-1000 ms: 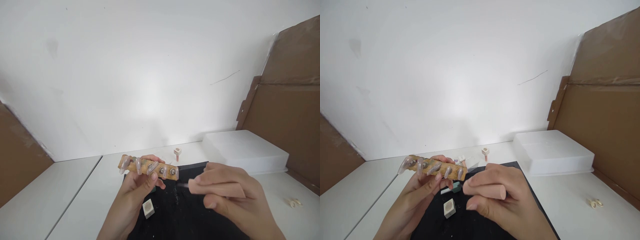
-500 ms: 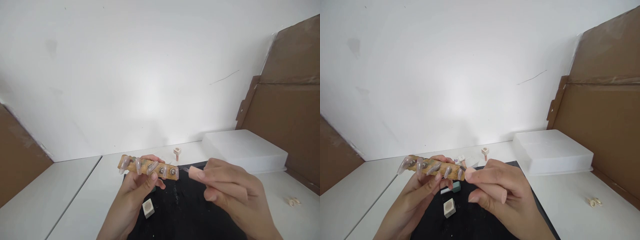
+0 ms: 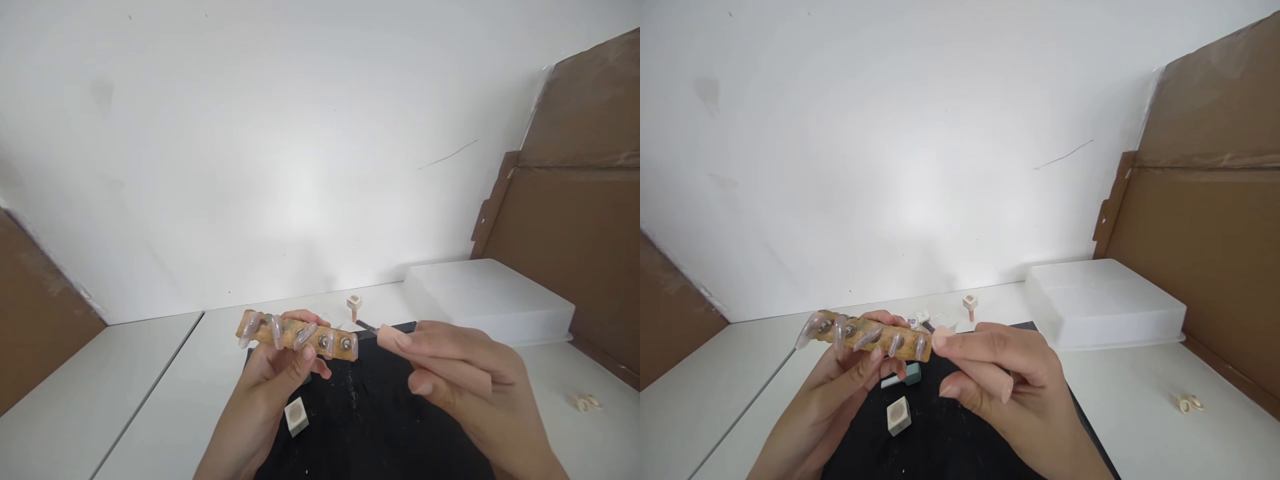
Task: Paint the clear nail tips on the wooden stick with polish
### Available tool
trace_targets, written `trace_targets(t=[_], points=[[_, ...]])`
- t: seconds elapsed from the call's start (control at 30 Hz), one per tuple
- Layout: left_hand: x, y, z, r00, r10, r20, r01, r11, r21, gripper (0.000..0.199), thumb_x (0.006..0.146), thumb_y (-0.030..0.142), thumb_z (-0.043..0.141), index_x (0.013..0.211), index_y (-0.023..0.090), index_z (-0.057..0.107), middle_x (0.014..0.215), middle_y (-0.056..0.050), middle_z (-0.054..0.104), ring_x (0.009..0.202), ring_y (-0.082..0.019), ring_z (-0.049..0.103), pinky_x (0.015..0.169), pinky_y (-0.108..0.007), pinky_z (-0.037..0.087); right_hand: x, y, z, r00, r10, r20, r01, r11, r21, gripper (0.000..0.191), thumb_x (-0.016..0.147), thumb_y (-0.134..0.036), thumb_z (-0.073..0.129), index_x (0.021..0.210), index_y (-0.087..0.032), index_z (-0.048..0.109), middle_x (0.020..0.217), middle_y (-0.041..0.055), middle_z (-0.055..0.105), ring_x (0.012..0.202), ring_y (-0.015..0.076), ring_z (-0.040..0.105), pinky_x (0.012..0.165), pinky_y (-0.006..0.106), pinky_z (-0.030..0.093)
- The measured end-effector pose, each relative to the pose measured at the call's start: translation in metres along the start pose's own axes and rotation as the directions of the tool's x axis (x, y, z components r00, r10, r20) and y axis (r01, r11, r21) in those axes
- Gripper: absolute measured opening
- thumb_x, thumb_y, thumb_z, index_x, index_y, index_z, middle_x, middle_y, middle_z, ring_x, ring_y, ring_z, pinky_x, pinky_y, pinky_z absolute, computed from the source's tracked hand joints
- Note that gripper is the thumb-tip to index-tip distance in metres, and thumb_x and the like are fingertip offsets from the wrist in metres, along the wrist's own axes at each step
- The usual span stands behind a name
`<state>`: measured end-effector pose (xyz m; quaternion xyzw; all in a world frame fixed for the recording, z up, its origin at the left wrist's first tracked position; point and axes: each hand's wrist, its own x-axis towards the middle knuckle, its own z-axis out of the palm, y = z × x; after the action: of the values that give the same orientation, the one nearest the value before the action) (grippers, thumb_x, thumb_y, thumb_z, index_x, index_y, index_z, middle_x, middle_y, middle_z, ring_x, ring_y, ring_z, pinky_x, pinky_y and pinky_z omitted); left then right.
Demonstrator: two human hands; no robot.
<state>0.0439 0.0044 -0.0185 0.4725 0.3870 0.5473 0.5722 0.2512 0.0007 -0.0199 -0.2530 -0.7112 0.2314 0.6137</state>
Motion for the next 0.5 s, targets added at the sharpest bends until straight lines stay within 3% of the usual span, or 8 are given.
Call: trace_targets(t=[0.1, 0.33, 0.5], points=[[-0.0010, -0.0005, 0.0016, 1.000, 0.001, 0.006, -0.001, 1.000, 0.003, 0.021, 0.077, 0.039, 0.077, 0.094, 0.029, 0.072, 0.096, 0.000, 0.066, 0.074, -0.016, 0.059, 0.073, -0.030, 0.047, -0.0007, -0.0010, -0.0002, 1.000, 0.026, 0.009, -0.026, 1.000, -0.011, 0.025, 0.088, -0.038, 0.071, 0.111, -0.048, 0.074, 0.061, -0.0047, 0.073, 0.046, 0.0132, 0.059, 0.044, 0.023, 0.048], [0.0026, -0.0016, 0.0004, 1.000, -0.014, 0.004, 0.014, 1.000, -0.007, 0.023, 0.077, 0.040, 0.076, 0.097, 0.029, 0.072, 0.105, -0.002, 0.063, 0.087, -0.019, 0.058, 0.075, -0.032, 0.048, 0.0020, -0.0036, -0.0026, 0.998, 0.004, 0.058, -0.012, 0.991, 0.132, 0.020, 0.082, -0.047, 0.075, 0.092, -0.030, 0.082, 0.056, -0.0018, 0.074, 0.048, 0.0124, 0.065, 0.044, 0.019, 0.054], [0.0007, -0.0044, -0.0029, 1.000, -0.015, 0.014, 0.015, 1.000, -0.003, 0.024, 0.078, 0.040, 0.075, 0.099, 0.028, 0.071, 0.105, -0.003, 0.065, 0.086, -0.020, 0.059, 0.074, -0.032, 0.048, -0.0028, 0.0000, -0.0015, 0.999, 0.045, -0.003, -0.044, 0.996, 0.080, 0.020, 0.085, -0.040, 0.074, 0.105, -0.039, 0.079, 0.056, -0.0026, 0.075, 0.047, 0.0156, 0.065, 0.044, 0.024, 0.054]])
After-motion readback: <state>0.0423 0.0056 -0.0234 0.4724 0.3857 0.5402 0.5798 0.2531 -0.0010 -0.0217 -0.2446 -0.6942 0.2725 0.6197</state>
